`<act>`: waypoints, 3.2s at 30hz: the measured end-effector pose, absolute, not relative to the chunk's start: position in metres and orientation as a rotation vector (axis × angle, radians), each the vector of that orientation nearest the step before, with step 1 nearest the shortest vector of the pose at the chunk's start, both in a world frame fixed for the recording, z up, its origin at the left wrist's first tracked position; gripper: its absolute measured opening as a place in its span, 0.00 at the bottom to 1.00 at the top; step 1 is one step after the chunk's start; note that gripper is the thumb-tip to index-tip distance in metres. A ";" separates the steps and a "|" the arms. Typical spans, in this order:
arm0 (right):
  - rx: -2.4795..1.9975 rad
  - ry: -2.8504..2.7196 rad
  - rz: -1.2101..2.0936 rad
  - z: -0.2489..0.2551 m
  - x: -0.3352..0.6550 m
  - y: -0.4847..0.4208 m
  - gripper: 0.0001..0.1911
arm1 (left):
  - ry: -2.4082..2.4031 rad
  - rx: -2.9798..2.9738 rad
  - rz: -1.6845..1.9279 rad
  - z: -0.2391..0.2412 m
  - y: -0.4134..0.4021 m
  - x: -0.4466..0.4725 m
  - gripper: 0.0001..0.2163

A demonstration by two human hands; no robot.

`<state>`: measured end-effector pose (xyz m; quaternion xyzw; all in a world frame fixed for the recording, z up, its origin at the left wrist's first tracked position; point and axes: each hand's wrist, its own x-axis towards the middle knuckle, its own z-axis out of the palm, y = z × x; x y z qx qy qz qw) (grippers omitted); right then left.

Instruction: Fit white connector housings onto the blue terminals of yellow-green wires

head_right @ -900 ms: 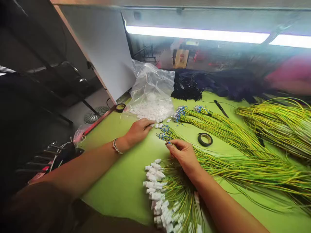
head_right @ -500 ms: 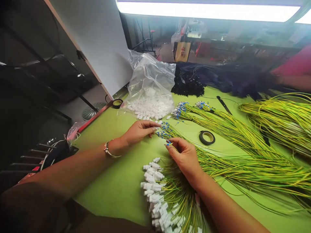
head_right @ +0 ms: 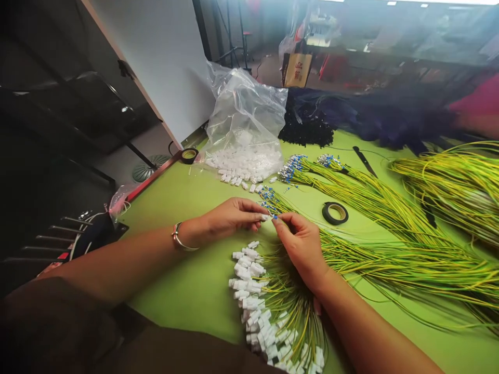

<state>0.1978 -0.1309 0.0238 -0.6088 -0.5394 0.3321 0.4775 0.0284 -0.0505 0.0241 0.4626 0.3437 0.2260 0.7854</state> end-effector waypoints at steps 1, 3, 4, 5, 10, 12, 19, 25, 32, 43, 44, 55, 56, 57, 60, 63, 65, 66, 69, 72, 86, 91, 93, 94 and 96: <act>-1.477 -1.309 0.845 0.024 0.199 -0.131 0.10 | 0.740 0.956 0.499 0.024 -0.050 0.028 0.10; -1.452 -1.282 0.912 0.022 0.200 -0.131 0.09 | 0.718 0.900 0.512 0.025 -0.048 0.028 0.09; -1.449 -1.266 0.935 0.020 0.201 -0.130 0.09 | 0.703 0.884 0.512 0.024 -0.047 0.028 0.08; -1.451 -1.253 0.950 0.019 0.202 -0.130 0.09 | 0.689 0.875 0.511 0.024 -0.046 0.028 0.08; -1.494 -1.227 0.936 0.015 0.202 -0.129 0.09 | 0.660 0.908 0.532 0.020 -0.044 0.028 0.07; -1.527 -1.248 0.889 0.016 0.202 -0.129 0.09 | 0.654 0.913 0.534 0.019 -0.044 0.028 0.07; -1.669 -1.361 0.695 0.021 0.199 -0.131 0.06 | 0.667 0.892 0.527 0.023 -0.043 0.027 0.05; -1.658 -1.428 0.644 0.021 0.199 -0.131 0.06 | 0.732 0.968 0.518 0.025 -0.045 0.028 0.07; -1.659 -1.461 0.652 0.022 0.200 -0.130 0.06 | 0.768 1.048 0.520 0.022 -0.044 0.028 0.09; -1.632 -1.546 0.576 0.020 0.193 -0.130 0.05 | 0.834 1.100 0.522 0.029 -0.055 0.032 0.08; -1.634 -1.549 0.567 0.019 0.193 -0.130 0.05 | 0.840 1.091 0.524 0.029 -0.055 0.032 0.08; -1.587 -1.576 0.714 0.020 0.192 -0.127 0.06 | 0.795 1.262 0.455 0.026 -0.051 0.029 0.07; -1.575 -1.555 0.762 0.020 0.194 -0.127 0.05 | 0.786 1.323 0.393 0.027 -0.050 0.027 0.06; -1.562 -1.518 0.798 0.020 0.196 -0.127 0.05 | 0.773 1.400 0.319 0.028 -0.048 0.025 0.06; -1.487 -1.302 0.846 0.019 0.201 -0.125 0.03 | 0.649 1.696 0.111 0.034 -0.044 0.017 0.04; -1.389 -1.152 0.999 0.017 0.203 -0.123 0.07 | 0.556 1.978 0.037 0.037 -0.039 0.014 0.04; -1.383 -1.165 1.127 0.016 0.203 -0.123 0.08 | 0.736 2.131 0.222 0.033 -0.031 0.015 0.07; -1.389 -1.183 1.167 0.016 0.203 -0.123 0.09 | 0.861 2.196 0.385 0.030 -0.026 0.016 0.08; -1.384 -1.221 1.186 0.014 0.203 -0.124 0.11 | 1.010 2.382 0.772 0.012 -0.007 0.018 0.09; -1.350 -1.223 1.181 0.013 0.205 -0.125 0.11 | 0.934 2.544 0.809 -0.005 0.008 0.016 0.10; -1.473 -1.291 0.930 0.015 0.199 -0.125 0.09 | 0.951 2.501 0.796 -0.008 0.012 0.007 0.06; -1.524 -1.296 0.846 0.017 0.195 -0.124 0.07 | 1.045 2.451 0.889 0.003 0.003 0.010 0.05; -1.554 -1.279 0.774 0.017 0.193 -0.125 0.07 | 1.014 2.249 0.990 0.008 -0.007 0.014 0.04; -1.570 -1.273 0.734 0.017 0.192 -0.125 0.07 | 0.978 2.116 1.004 0.010 -0.013 0.017 0.03; -1.609 -1.285 0.648 0.019 0.191 -0.125 0.06 | 0.922 1.874 0.948 0.014 -0.025 0.023 0.02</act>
